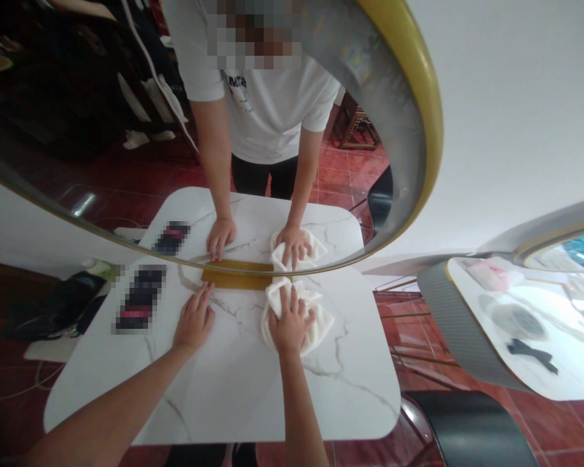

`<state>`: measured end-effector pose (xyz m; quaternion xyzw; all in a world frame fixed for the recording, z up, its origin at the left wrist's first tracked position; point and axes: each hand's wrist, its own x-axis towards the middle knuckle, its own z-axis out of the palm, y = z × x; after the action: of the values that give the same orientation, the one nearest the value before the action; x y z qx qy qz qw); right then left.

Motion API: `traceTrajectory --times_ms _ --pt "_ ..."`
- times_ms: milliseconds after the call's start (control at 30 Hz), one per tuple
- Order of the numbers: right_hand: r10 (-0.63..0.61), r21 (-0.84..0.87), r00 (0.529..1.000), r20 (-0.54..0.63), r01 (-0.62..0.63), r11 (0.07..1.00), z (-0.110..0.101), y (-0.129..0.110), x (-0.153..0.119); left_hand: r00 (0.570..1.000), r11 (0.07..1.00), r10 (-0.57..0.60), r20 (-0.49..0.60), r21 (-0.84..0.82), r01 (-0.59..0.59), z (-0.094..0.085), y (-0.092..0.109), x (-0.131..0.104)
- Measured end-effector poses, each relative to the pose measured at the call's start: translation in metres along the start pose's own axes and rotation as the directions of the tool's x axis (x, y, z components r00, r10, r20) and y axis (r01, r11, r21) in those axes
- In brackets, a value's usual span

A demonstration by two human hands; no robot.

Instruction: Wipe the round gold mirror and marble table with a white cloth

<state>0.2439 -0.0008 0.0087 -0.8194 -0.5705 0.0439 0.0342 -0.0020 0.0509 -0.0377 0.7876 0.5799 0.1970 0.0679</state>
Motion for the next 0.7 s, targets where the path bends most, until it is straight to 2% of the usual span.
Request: traceTrajectory --times_ms 167,367,467,567,700 --pt "-0.067 0.037 0.997 0.041 0.066 0.997 0.004 -0.032 -0.003 1.000 1.000 -0.004 -0.004 0.011 0.004 0.000 0.002 0.000" --pt "-0.225 0.127 0.972 0.073 0.215 0.968 0.009 -0.089 -0.008 1.000 1.000 0.013 -0.010 0.016 -0.013 0.001 0.001 -0.001" --pt "-0.281 0.172 0.957 0.073 0.266 0.949 0.010 -0.111 -0.010 1.000 0.999 0.026 0.017 0.024 -0.026 0.002 -0.001 -0.002" --pt "-0.308 0.192 0.949 0.068 0.291 0.937 0.010 -0.118 -0.010 0.999 0.999 0.037 0.032 0.027 -0.037 0.003 -0.004 -0.003" --pt "-0.325 0.196 0.944 0.059 0.309 0.931 0.009 -0.110 -0.009 0.999 0.999 0.033 0.022 0.027 -0.033 0.004 -0.005 -0.003"
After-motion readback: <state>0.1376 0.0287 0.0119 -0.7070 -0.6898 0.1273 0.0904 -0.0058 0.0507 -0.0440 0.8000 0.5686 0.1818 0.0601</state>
